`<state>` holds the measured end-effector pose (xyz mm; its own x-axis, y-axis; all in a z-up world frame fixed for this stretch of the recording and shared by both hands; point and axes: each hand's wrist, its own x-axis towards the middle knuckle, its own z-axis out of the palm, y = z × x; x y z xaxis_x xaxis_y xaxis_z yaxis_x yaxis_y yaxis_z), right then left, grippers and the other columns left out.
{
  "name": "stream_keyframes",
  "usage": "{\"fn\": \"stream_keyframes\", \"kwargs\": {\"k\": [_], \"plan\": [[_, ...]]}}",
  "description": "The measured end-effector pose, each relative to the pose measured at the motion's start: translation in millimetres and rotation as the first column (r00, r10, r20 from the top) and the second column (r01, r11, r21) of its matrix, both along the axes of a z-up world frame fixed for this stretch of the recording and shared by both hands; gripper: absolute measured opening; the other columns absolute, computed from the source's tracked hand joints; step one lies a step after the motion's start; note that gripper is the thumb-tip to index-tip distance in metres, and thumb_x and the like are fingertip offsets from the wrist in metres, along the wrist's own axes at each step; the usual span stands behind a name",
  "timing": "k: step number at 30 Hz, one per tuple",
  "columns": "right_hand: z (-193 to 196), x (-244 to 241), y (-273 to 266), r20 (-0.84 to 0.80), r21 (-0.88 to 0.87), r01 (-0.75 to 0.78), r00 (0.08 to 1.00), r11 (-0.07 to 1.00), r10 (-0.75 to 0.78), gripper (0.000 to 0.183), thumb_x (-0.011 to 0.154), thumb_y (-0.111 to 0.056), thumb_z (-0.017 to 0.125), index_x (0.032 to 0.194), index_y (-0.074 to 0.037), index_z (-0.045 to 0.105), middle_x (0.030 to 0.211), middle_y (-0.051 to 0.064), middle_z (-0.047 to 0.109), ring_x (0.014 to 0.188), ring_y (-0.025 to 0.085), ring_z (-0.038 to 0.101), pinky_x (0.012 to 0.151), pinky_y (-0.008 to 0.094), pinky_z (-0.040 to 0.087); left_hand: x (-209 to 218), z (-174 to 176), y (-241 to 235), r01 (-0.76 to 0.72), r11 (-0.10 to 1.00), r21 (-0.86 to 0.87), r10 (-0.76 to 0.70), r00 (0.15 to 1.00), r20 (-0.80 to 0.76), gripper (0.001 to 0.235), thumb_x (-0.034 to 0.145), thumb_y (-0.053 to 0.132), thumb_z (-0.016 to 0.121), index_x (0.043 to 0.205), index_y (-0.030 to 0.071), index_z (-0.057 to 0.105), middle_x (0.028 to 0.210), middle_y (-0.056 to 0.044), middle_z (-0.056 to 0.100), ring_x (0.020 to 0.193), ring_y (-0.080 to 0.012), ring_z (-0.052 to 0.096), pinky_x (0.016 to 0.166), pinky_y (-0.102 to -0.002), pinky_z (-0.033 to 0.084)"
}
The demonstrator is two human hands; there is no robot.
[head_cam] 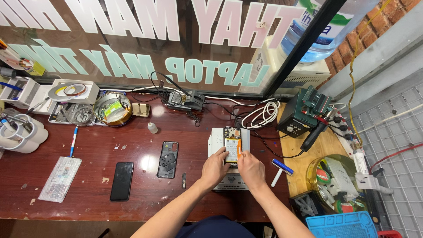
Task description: The person disassembles a smartphone on a workbench, using a screwdriver and a plastic pry tool to remove screws and separate the back cover. They then detach the battery connector and lift the battery from the chassis.
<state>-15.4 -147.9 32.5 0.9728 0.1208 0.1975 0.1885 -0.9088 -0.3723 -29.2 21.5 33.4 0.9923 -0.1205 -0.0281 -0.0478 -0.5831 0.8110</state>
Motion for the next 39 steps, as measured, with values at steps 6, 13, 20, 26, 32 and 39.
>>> {"fn": "stream_keyframes", "kwargs": {"k": [6, 13, 20, 26, 32, 39], "plan": [[-17, 6, 12, -0.016, -0.183, -0.025, 1.000, 0.983, 0.022, 0.016, 0.093, -0.013, 0.059, 0.098, 0.001, 0.061, 0.079, 0.019, 0.071, 0.069, 0.035, 0.074, 0.062, 0.043, 0.061, 1, 0, -1, 0.004, 1.000, 0.012, -0.004, 1.000, -0.013, 0.052, 0.080, 0.007, 0.074, 0.130, 0.000, 0.064, 0.152, -0.011, 0.052, 0.122, -0.0351, 0.062, 0.102, -0.045, 0.050], [4, 12, -10, -0.216, 0.285, 0.268, 0.953, 0.920, -0.211, 0.022, 0.097, -0.021, 0.059, 0.100, -0.003, 0.071, 0.076, 0.019, 0.075, 0.070, 0.029, 0.077, 0.066, 0.040, 0.060, -1, 2, 2, 0.022, 0.999, 0.027, -0.022, 1.000, -0.006, 0.051, 0.082, 0.010, 0.074, 0.131, 0.001, 0.063, 0.152, -0.010, 0.051, 0.121, -0.0353, 0.062, 0.102, -0.045, 0.050], [2, 13, -26, -0.224, 0.420, 0.294, 0.950, 0.858, -0.216, 0.024, 0.100, -0.024, 0.053, 0.099, -0.005, 0.067, 0.083, 0.012, 0.078, 0.079, 0.027, 0.077, 0.071, 0.037, 0.058, 0, 1, 2, 0.040, 0.998, 0.058, -0.039, 0.999, -0.009, 0.052, 0.084, 0.011, 0.073, 0.133, 0.001, 0.062, 0.154, -0.010, 0.050, 0.121, -0.0349, 0.062, 0.102, -0.045, 0.050], [-1, 25, -30, -0.234, 0.482, 0.242, 0.962, 0.842, -0.142, 0.023, 0.097, -0.017, 0.047, 0.104, -0.005, 0.066, 0.096, 0.014, 0.076, 0.086, 0.029, 0.076, 0.077, 0.039, 0.058, 0, 0, 1, 0.052, 0.995, 0.083, -0.050, 0.999, -0.019, 0.053, 0.084, 0.011, 0.073, 0.134, 0.001, 0.061, 0.155, -0.010, 0.048, 0.122, -0.0341, 0.062, 0.103, -0.044, 0.050], [13, 29, -2, -0.337, -0.024, 0.085, 0.937, 0.996, -0.088, 0.029, 0.081, -0.027, 0.074, 0.097, -0.003, 0.071, 0.097, 0.016, 0.074, 0.090, 0.036, 0.073, 0.078, 0.047, 0.058, 1, 0, 0, 0.056, 0.993, 0.101, -0.051, 0.998, -0.045, 0.051, 0.084, 0.012, 0.073, 0.133, 0.002, 0.062, 0.155, -0.008, 0.049, 0.121, -0.0339, 0.062, 0.102, -0.044, 0.051], [6, 39, 9, -0.387, -0.102, 0.095, 0.913, 0.990, -0.128, 0.021, 0.083, -0.019, 0.071, 0.096, -0.003, 0.072, 0.091, 0.022, 0.075, 0.089, 0.039, 0.074, 0.079, 0.049, 0.060, 1, -3, 0, 0.056, 0.993, 0.100, -0.054, 0.998, -0.019, 0.051, 0.084, 0.012, 0.073, 0.133, 0.002, 0.063, 0.155, -0.008, 0.049, 0.121, -0.0340, 0.062, 0.102, -0.045, 0.050]]}}
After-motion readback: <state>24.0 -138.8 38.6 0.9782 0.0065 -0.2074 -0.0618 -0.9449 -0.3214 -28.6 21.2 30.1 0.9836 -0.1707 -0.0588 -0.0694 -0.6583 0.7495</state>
